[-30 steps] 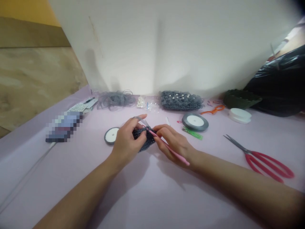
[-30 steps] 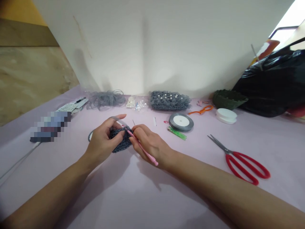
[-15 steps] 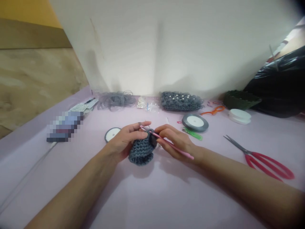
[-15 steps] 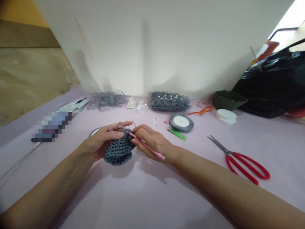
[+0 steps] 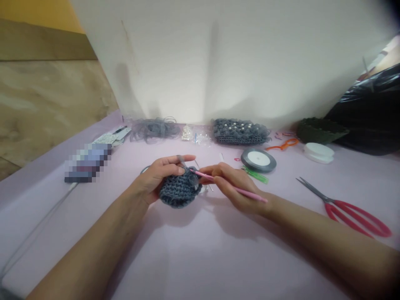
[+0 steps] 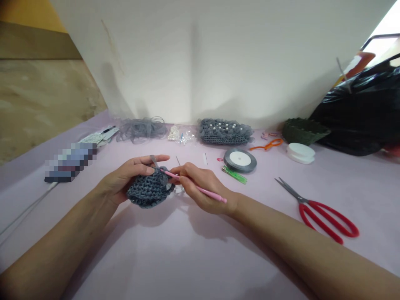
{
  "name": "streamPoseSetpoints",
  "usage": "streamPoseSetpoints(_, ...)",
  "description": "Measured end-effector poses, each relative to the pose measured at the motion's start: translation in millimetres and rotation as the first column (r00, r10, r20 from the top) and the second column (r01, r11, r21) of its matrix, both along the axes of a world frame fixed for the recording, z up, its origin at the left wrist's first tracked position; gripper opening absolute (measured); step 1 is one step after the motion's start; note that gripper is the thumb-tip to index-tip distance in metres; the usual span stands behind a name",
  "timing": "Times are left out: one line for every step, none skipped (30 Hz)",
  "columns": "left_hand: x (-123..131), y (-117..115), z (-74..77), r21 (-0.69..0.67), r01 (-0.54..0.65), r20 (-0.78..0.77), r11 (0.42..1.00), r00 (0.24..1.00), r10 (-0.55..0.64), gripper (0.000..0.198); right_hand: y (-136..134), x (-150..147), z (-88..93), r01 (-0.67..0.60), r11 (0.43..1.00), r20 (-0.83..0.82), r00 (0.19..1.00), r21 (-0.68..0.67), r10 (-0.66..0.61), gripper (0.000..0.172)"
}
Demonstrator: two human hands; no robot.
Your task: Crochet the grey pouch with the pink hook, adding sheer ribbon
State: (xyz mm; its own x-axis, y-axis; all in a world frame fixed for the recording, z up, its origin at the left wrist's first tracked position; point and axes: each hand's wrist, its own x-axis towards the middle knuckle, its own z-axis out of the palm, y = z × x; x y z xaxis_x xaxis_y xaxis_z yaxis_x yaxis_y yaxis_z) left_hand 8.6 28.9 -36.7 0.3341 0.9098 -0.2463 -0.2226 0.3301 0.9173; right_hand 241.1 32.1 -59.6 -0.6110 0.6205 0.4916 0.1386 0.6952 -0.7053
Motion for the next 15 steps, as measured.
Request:
streamPoseSetpoints(-0.2,0.2,0.1,0.004,0.002,0.0,1.0,1.0,-0.002,0.05,-0.7,0.0,0.4,-0.004,0.999,-0.014,1.0,-0.036,0.003,0.014)
streamPoseSetpoints(-0.4,0.3,0.2,0.007,0.005,-0.001,1.0,1.0,-0.005,0.048,-1.5,-0.2,0.8,-0.012,0.997,-0.029,1.0,-0.079,0.01,0.014)
streamPoseSetpoints(-0.7,0.5,0.3,0.009,0.008,-0.001,1.0,1.0,-0.008,0.047,-2.2,-0.6,1.2,-0.026,0.991,-0.052,0.998,-0.128,0.02,0.015)
streamPoseSetpoints(-1.1,0.7,0.4,0.01,0.013,-0.001,1.0,1.0,-0.013,0.045,-2.8,-1.0,1.7,-0.045,0.982,-0.081,0.996,-0.183,0.031,0.016)
streamPoseSetpoints(-1.8,0.9,0.5,0.01,0.019,0.0,1.0,1.0,-0.019,0.044,-3.2,-1.6,2.2,-0.067,0.968,-0.112,0.993,-0.24,0.041,0.016)
streamPoseSetpoints(-2.5,1.1,0.6,0.011,0.027,0.001,1.0,1.0,-0.027,0.043,-3.4,-2.2,2.7,-0.09,0.951,-0.143,0.989,-0.296,0.049,0.017)
streamPoseSetpoints(-3.4,1.2,0.8,0.014,0.032,0.0,0.999,1.0,-0.032,0.042,-3.4,-2.7,3.1,-0.112,0.932,-0.174,0.983,-0.345,0.054,0.018)
streamPoseSetpoints(-4.2,1.3,1.1,0.02,0.033,-0.005,0.999,0.999,-0.033,0.041,-3.1,-3.1,3.3,-0.134,0.914,-0.204,0.977,-0.383,0.058,0.019)
streamPoseSetpoints(-4.7,1.3,1.3,0.031,0.028,-0.017,0.999,0.999,-0.028,0.039,-2.8,-3.3,3.5,-0.156,0.898,-0.23,0.971,-0.411,0.063,0.02)
streamPoseSetpoints(-4.9,1.2,1.5,0.045,0.021,-0.034,0.999,0.999,-0.019,0.037,-2.3,-3.4,3.5,-0.176,0.886,-0.252,0.965,-0.429,0.069,0.02)
streamPoseSetpoints(-4.5,0.9,1.4,0.061,0.016,-0.053,0.998,0.999,-0.013,0.035,-2.0,-3.4,3.5,-0.187,0.882,-0.271,0.96,-0.432,0.071,0.02)
streamPoseSetpoints(-3.4,0.4,1.0,0.077,0.017,-0.066,0.997,0.998,-0.011,0.034,-2.0,-3.4,3.6,-0.179,0.89,-0.273,0.96,-0.419,0.065,0.021)
streamPoseSetpoints(-1.6,-0.4,0.2,0.09,0.024,-0.067,0.996,0.998,-0.018,0.034,-2.3,-3.4,3.7,-0.15,0.911,-0.261,0.964,-0.385,0.048,0.021)
streamPoseSetpoints(1.0,-1.3,-1.0,0.097,0.039,-0.058,0.994,0.998,-0.034,0.034,-2.9,-3.6,3.8,-0.1,0.936,-0.234,0.972,-0.338,0.019,0.022)
streamPoseSetpoints(4.2,-2.4,-2.6,0.101,0.059,-0.04,0.993,0.998,-0.055,0.034,-3.7,-3.9,3.8,-0.038,0.959,-0.201,0.979,-0.282,-0.02,0.023)
